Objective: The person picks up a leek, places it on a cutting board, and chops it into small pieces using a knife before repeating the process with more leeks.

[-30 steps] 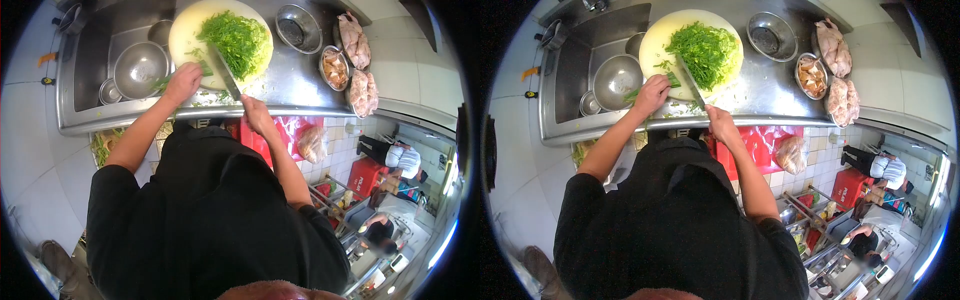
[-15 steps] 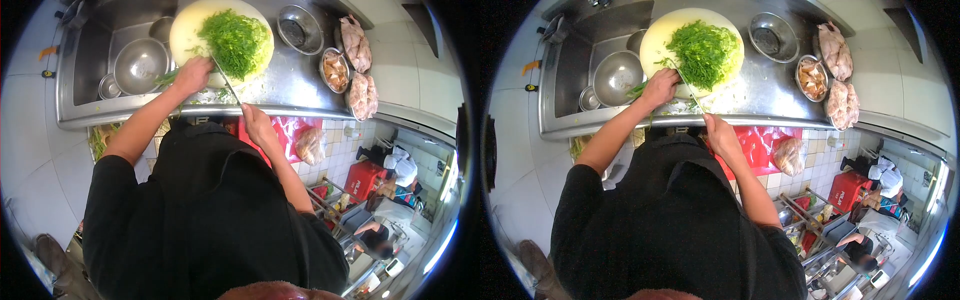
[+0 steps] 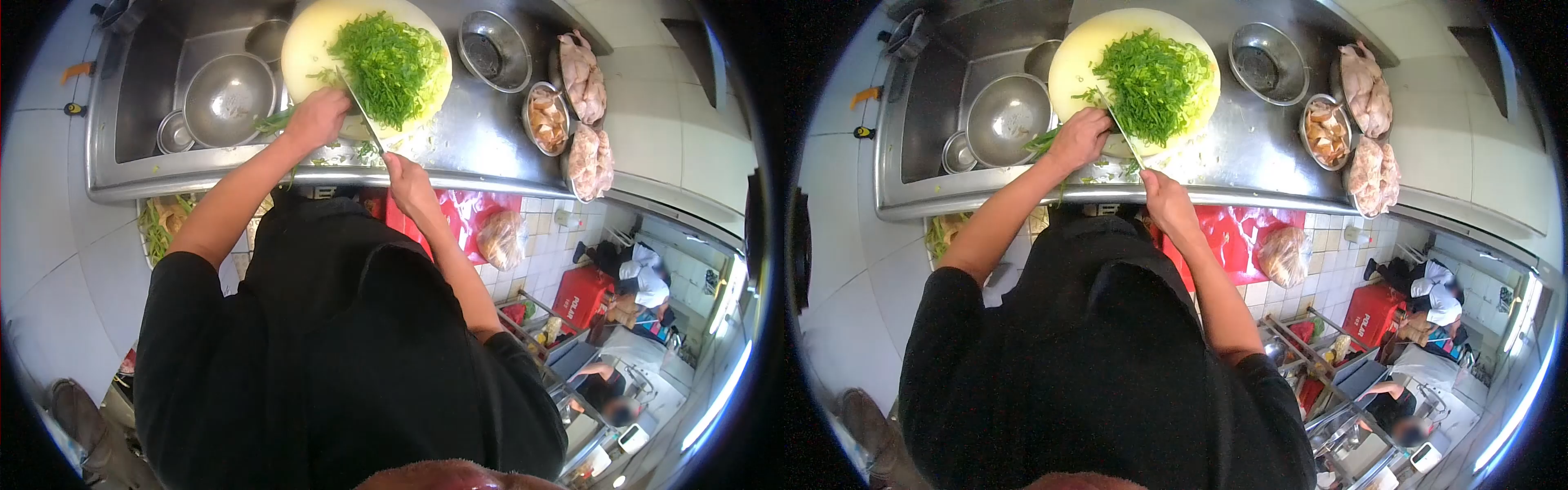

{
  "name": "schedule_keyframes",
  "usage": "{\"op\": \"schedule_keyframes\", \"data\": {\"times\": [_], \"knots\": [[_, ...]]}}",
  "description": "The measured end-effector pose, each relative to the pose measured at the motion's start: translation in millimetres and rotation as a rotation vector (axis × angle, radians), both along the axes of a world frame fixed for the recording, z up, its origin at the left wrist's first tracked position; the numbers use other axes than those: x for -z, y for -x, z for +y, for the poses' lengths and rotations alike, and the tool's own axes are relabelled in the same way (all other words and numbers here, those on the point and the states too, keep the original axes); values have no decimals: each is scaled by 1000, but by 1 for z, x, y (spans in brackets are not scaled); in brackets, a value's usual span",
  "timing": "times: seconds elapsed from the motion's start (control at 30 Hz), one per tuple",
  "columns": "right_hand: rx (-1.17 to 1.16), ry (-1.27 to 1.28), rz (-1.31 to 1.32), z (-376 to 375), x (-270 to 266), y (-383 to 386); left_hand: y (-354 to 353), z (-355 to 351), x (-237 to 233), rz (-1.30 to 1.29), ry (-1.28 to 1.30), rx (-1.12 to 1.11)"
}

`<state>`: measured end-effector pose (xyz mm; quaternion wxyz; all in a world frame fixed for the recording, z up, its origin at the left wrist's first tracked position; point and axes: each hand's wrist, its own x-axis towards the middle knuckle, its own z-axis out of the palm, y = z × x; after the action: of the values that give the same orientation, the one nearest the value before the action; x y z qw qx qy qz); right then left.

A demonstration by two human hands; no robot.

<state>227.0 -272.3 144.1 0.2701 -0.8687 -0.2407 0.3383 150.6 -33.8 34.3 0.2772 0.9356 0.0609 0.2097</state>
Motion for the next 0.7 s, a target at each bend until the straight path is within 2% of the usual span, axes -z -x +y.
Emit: {"op": "schedule_keyframes", "data": {"times": [0.1, 0.13, 0.23, 0.37, 0.5, 0.63, 0.7], "knots": [[43, 1, 77, 4, -6, -5, 3, 0, 1, -17, 21, 3], [25, 8, 84, -2, -22, -4, 2, 1, 0, -31, 31, -7], [14, 46, 88, -17, -18, 1, 3, 0, 3, -48, 45, -24], [42, 17, 85, 1, -1, 4, 4, 4, 5, -36, 44, 10], [61, 51, 147, -12, -28, 3, 2, 4, 3, -58, 59, 8], [38, 57, 57, -6, -12, 12, 5, 2, 6, -115, 56, -5], [58, 71, 146, 3, -10, 7, 5, 4, 3, -71, 69, -6]]}}
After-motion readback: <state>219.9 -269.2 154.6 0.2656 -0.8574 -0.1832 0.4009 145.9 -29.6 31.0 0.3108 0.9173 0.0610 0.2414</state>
